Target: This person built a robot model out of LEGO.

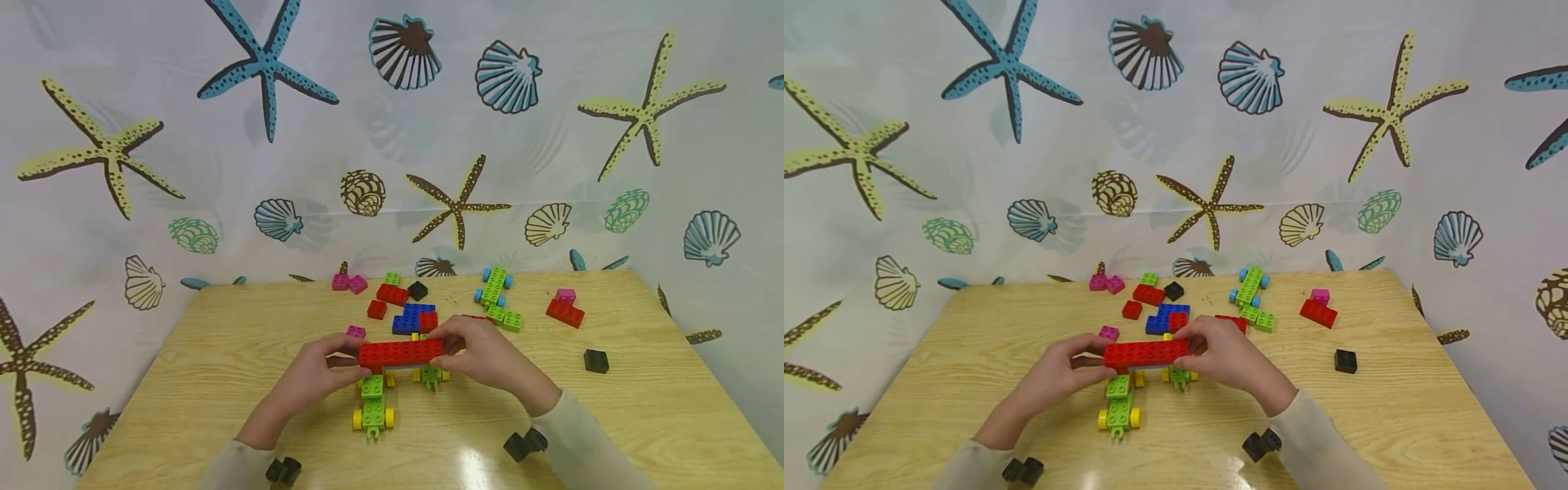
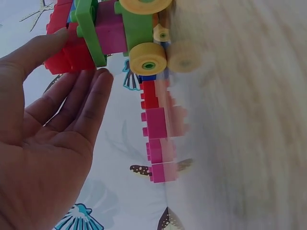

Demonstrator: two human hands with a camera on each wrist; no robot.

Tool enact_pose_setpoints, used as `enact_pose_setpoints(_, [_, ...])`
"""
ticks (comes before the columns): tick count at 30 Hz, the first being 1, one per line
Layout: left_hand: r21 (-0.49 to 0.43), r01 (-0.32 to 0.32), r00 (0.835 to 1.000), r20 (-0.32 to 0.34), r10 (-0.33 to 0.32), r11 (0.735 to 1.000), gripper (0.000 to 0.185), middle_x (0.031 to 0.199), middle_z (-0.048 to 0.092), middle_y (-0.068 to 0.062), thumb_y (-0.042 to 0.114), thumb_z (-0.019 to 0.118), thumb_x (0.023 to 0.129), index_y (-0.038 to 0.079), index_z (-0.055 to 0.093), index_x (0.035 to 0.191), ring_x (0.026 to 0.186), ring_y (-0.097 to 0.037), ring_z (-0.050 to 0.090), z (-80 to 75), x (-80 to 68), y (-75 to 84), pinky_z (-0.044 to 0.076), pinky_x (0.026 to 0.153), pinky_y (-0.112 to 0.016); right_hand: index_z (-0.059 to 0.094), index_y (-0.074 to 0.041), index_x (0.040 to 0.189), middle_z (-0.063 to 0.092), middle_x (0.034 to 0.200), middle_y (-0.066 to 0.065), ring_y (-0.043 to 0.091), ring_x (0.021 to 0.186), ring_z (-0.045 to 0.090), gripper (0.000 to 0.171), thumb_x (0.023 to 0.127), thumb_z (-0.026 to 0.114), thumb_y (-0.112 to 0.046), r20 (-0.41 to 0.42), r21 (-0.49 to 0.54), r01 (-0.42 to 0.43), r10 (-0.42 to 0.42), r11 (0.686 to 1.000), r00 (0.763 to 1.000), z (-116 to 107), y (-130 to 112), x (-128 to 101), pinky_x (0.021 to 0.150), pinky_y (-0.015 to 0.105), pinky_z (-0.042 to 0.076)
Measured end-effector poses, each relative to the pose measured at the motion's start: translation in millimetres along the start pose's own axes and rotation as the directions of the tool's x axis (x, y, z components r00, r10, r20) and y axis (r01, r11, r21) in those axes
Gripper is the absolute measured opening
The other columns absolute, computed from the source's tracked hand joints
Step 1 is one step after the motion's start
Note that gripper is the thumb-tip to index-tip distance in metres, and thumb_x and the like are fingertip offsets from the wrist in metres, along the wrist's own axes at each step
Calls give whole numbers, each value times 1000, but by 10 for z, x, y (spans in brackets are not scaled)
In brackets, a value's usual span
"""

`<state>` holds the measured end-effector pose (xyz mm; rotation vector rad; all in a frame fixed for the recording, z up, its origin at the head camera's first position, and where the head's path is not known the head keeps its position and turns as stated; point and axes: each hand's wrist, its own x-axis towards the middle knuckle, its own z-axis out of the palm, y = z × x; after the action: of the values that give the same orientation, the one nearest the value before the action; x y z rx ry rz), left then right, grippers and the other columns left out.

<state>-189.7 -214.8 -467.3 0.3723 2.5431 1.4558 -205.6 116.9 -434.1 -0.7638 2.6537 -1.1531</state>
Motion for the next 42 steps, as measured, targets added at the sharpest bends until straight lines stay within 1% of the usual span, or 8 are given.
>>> enact_pose_setpoints(3, [-16,-29,999,-28,29,999,45,144,74,-10,22,86,101,11,74,142,131,-33,75,-25,-12,8,65,109,-36,80,-10,130,79,116,0,11,100,71,36,99,87,-26,3,-5,-3,3,1000,1000,-2,-3,-5,95,38,65])
enact_pose_setpoints(6, [-21,-65,997,-38,64,998,41,143,74,-10,21,85,102,13,75,140,131,-33,75,-46,-18,17,65,108,-33,80,-10,131,78,115,-1,9,99,71,36,99,87,-26,4,-8,-2,2,1000,1000,-4,-3,-9,93,33,63])
enact_pose_setpoints(9, [-17,-75,997,-37,74,997,38,141,75,-9,21,84,102,13,77,138,130,-33,76,-56,-21,18,65,107,-33,80,-10,131,78,115,-1,9,99,71,36,99,87,-26,5,-6,0,0,1000,1000,-2,-1,-8,92,31,62])
enact_pose_setpoints(15, [-13,-63,998,-29,63,998,36,139,75,-8,21,85,102,15,78,136,129,-31,76,-58,-23,6,65,108,-34,80,-10,130,78,115,-1,11,99,71,36,99,87,-27,10,2,-7,7,1000,1000,7,1,-1,91,28,61])
enact_pose_setpoints(24, [-27,-32,999,-26,31,999,34,141,75,-9,20,85,102,17,79,135,130,-31,76,-70,-29,-3,65,107,-32,80,-10,130,78,116,-1,12,100,71,36,99,87,-27,13,-2,-13,13,1000,1000,12,-9,-4,91,28,61])
enact_pose_setpoints(31, [-63,-15,1000,-13,14,998,33,142,74,-12,17,84,101,15,78,134,131,-33,75,-70,-18,-21,65,105,-30,80,-10,131,78,116,0,11,100,70,36,99,87,-26,15,3,-17,17,1000,1000,11,-8,-10,92,28,61])
enact_pose_setpoints(35, [-71,-7,1000,-14,5,997,33,142,73,-12,17,84,101,14,79,134,131,-33,76,-67,-10,-22,66,103,-30,80,-10,130,78,115,-1,12,100,70,36,99,87,-26,10,0,-17,17,1000,1000,12,-6,-11,91,28,60])
enact_pose_setpoints(42, [-69,-21,1000,-9,21,997,33,143,72,-15,17,83,103,11,77,135,132,-36,75,-80,-12,-12,66,103,-31,80,-9,130,78,115,0,10,98,70,35,99,88,-25,14,8,-18,18,1000,1000,15,-3,-7,90,26,60])
